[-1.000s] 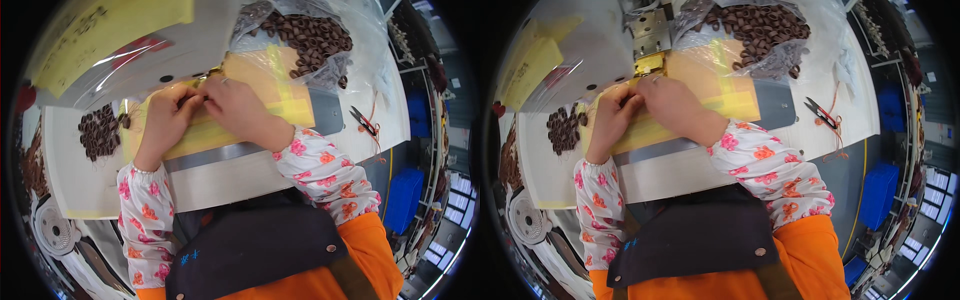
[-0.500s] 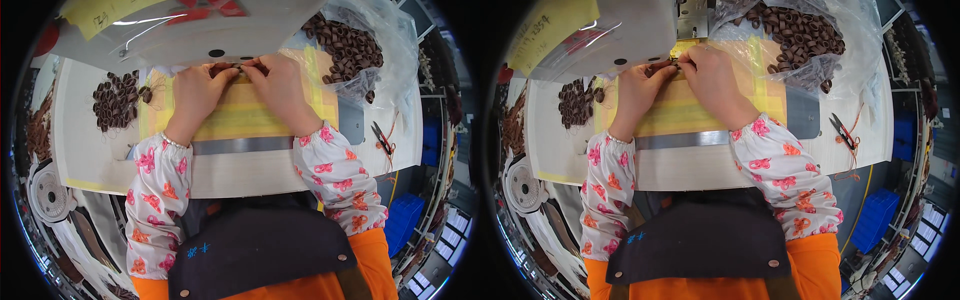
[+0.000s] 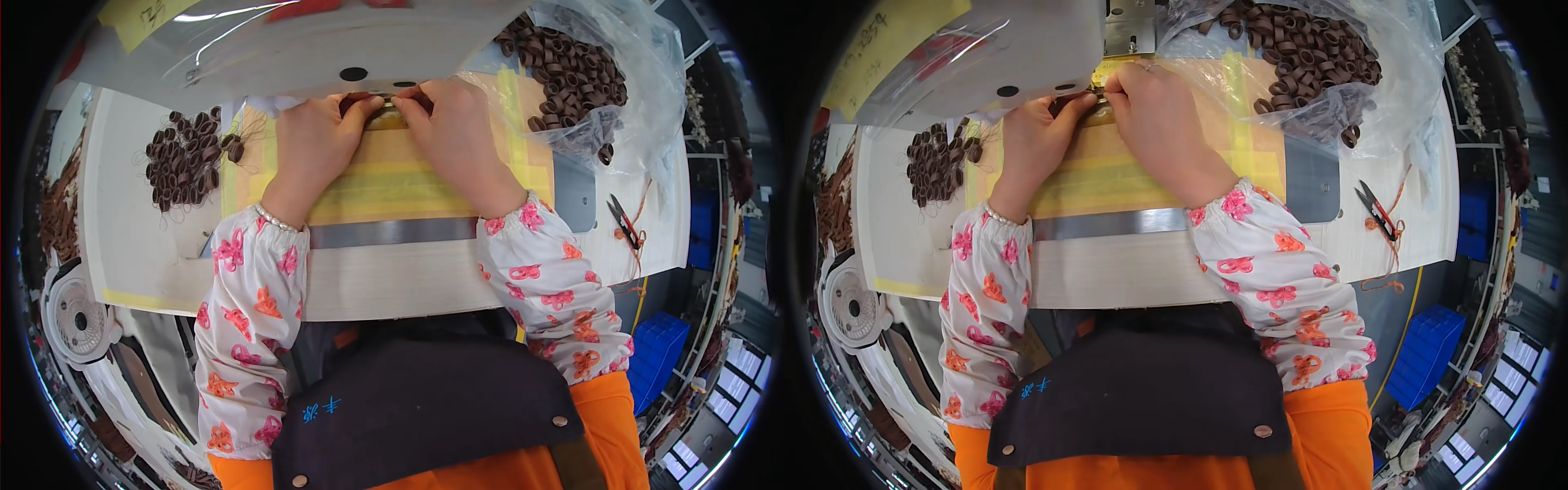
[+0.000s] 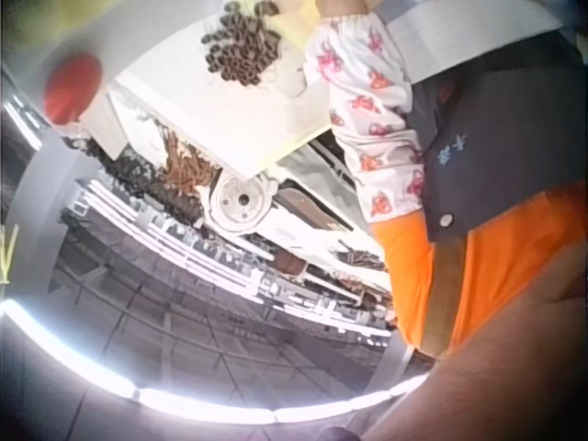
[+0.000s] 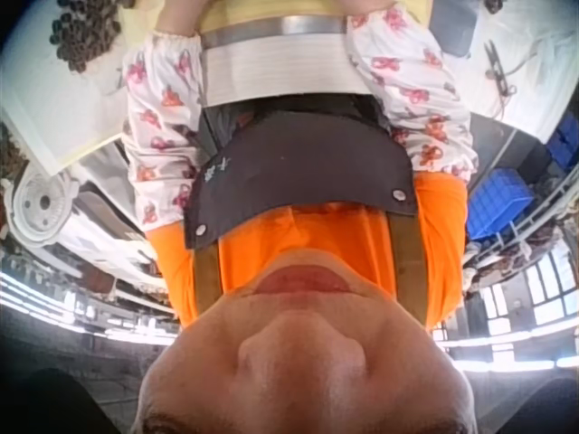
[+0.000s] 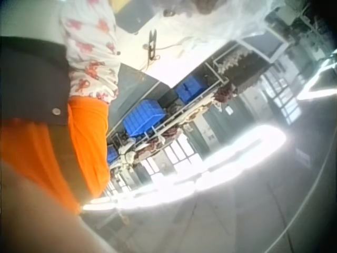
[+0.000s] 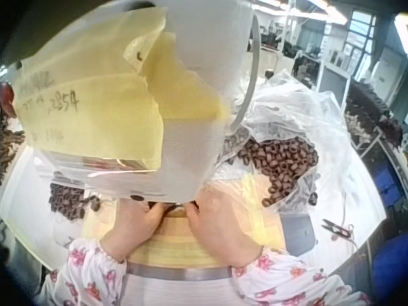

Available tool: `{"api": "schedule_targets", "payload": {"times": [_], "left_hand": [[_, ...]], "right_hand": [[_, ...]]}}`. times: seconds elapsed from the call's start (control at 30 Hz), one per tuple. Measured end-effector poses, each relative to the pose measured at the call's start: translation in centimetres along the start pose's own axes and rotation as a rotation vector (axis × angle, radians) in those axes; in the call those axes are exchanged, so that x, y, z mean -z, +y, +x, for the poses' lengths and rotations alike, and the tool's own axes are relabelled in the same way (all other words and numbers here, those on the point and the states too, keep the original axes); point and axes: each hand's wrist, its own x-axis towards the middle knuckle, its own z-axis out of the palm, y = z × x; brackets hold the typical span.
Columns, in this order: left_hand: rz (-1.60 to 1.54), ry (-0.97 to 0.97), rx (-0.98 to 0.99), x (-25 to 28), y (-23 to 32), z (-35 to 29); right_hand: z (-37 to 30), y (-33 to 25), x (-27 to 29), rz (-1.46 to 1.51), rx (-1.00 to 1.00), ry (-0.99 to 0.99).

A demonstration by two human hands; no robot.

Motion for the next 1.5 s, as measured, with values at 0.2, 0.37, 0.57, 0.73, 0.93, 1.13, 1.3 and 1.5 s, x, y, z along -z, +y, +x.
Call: {"api": "schedule_targets", "payload": {"times": [0.2, 0.37, 0.57, 0.73, 0.93, 1.13, 1.3, 1.5], "left_hand": [[0.053, -0.020, -0.009, 0.3, -0.2, 0.0], [0.000, -0.011, 0.007, 0.0, -0.6, 0.1], [0.008, -0.008, 0.019, -0.1, -0.9, 0.0], [-0.023, -0.030, 0.078, 0.0, -1.3, 0.1], [0.007, -0.058, 0.077, 0.1, -0.4, 0.2], [0.040, -0.059, 0.045, 0.4, 0.0, 0.3], [0.025, -0.040, -0.146, 0.8, 1.9, -3.0], [-0.078, -0.100, -0.218, 1.5, 3.5, -5.6]], "right_hand": [[0.5, -0.2, 0.4, -0.046, 0.006, -0.035], [0.8, 0.0, 0.6, -0.049, -0.020, -0.088], [0.9, 0.3, 0.6, -0.020, -0.087, -0.110], [1.0, 0.5, 0.2, -0.044, -0.068, -0.114], [0.5, 0.7, 0.4, -0.019, -0.075, -0.075], [0.2, 1.0, 0.4, -0.033, -0.090, -0.076], [-0.8, -0.9, 0.7, 0.150, -0.293, -0.120], [-1.9, -1.3, 1.7, 0.454, -0.453, -0.294]]}}
